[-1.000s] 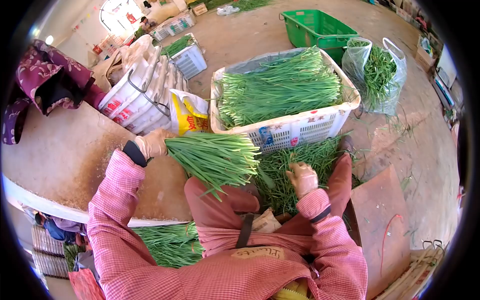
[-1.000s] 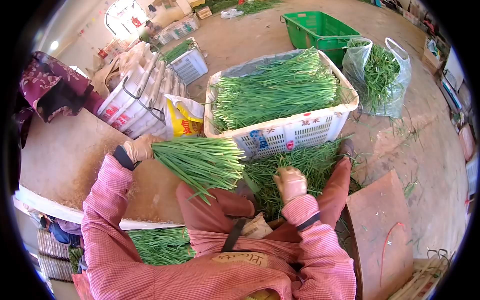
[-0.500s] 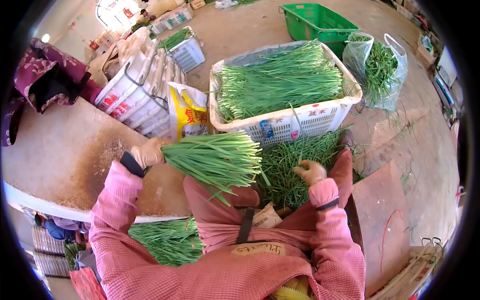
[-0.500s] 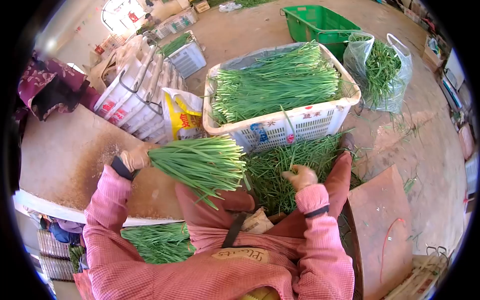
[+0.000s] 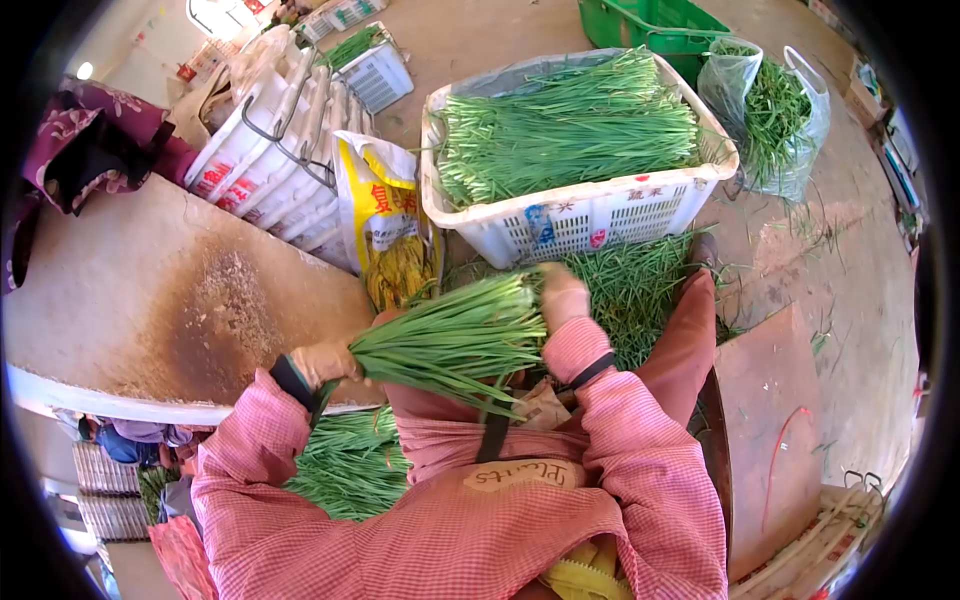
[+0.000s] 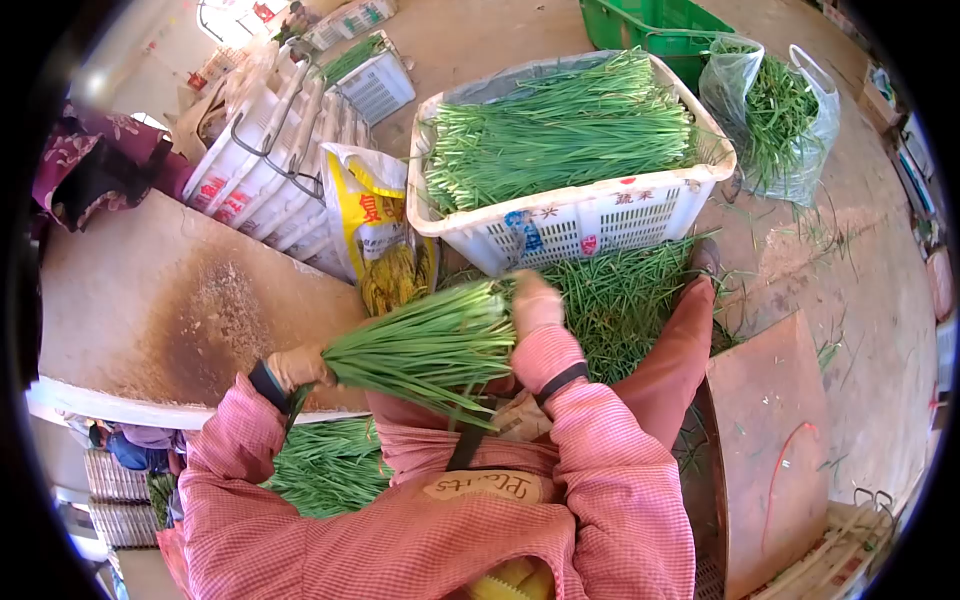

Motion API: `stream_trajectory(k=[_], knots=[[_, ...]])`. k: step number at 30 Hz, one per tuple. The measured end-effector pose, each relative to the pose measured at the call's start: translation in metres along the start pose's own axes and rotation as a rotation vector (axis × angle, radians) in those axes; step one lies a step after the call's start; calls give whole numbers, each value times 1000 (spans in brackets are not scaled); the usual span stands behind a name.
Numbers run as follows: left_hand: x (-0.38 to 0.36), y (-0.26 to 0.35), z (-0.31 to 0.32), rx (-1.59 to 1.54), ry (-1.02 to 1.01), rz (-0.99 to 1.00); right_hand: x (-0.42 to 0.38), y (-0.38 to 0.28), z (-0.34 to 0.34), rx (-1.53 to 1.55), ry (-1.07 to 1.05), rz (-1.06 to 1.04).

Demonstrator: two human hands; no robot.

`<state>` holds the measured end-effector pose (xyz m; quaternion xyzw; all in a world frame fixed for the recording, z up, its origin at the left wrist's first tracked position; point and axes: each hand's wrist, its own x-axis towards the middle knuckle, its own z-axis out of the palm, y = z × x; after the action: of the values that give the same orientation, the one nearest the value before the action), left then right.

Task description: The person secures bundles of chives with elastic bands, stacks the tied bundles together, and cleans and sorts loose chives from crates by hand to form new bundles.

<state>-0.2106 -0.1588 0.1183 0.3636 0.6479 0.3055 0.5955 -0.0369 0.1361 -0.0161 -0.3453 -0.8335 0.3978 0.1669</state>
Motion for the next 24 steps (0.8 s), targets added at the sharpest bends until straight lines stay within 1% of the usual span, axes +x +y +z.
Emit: stream_trajectory(k=[1,2,3,4,5,6,7,8,9,10,11,12,13,15,16,17,18,19,21,22,24], knots=[[-15,-10,5,-11,7,-3,12,50,2,346,-72,200],[-32,-17,13,-57,88,-204,24,98,6,695,-147,404],[-47,-23,23,-104,167,-410,27,118,13,1042,-224,617],[-55,-19,42,-243,267,-453,18,106,7,1041,-240,627],[-62,-17,62,-382,365,-492,3,76,-16,1017,-473,608],[-67,-37,71,-354,377,-528,-6,54,-25,984,-701,581],[-66,-54,82,-396,366,-414,-12,40,-15,1024,-841,546],[-64,-65,95,-358,425,-410,-22,1,-25,825,-955,402],[-61,-72,107,-315,483,-403,-12,-39,-14,208,-1302,297],[-56,-73,123,-277,578,-376,-34,-17,9,358,-1114,126],[-53,-74,138,-238,673,-349,-46,-24,29,131,-853,-70],[-53,-87,149,-392,694,-242,-48,-24,36,261,-781,-52],[-58,-112,161,-356,692,-283,-48,-23,42,390,-706,-35],[-52,-122,180,-468,724,-221,-38,2,52,672,-607,79],[-46,-120,187,-556,736,-169,-31,16,40,987,-607,283],[-42,-116,194,-649,744,-133,-22,32,29,1298,-558,497],[-40,-113,198,-726,745,-109,-24,22,15,1230,-348,621],[-38,-111,200,-785,741,-96,-24,24,5,1209,-300,690],[-36,-109,204,-879,731,-91,-27,34,-7,1182,-248,625],[-37,-108,206,-913,724,-89,-29,35,-11,1176,-248,624],[-40,-108,208,-948,704,-90,-35,31,-19,1046,-316,463]])
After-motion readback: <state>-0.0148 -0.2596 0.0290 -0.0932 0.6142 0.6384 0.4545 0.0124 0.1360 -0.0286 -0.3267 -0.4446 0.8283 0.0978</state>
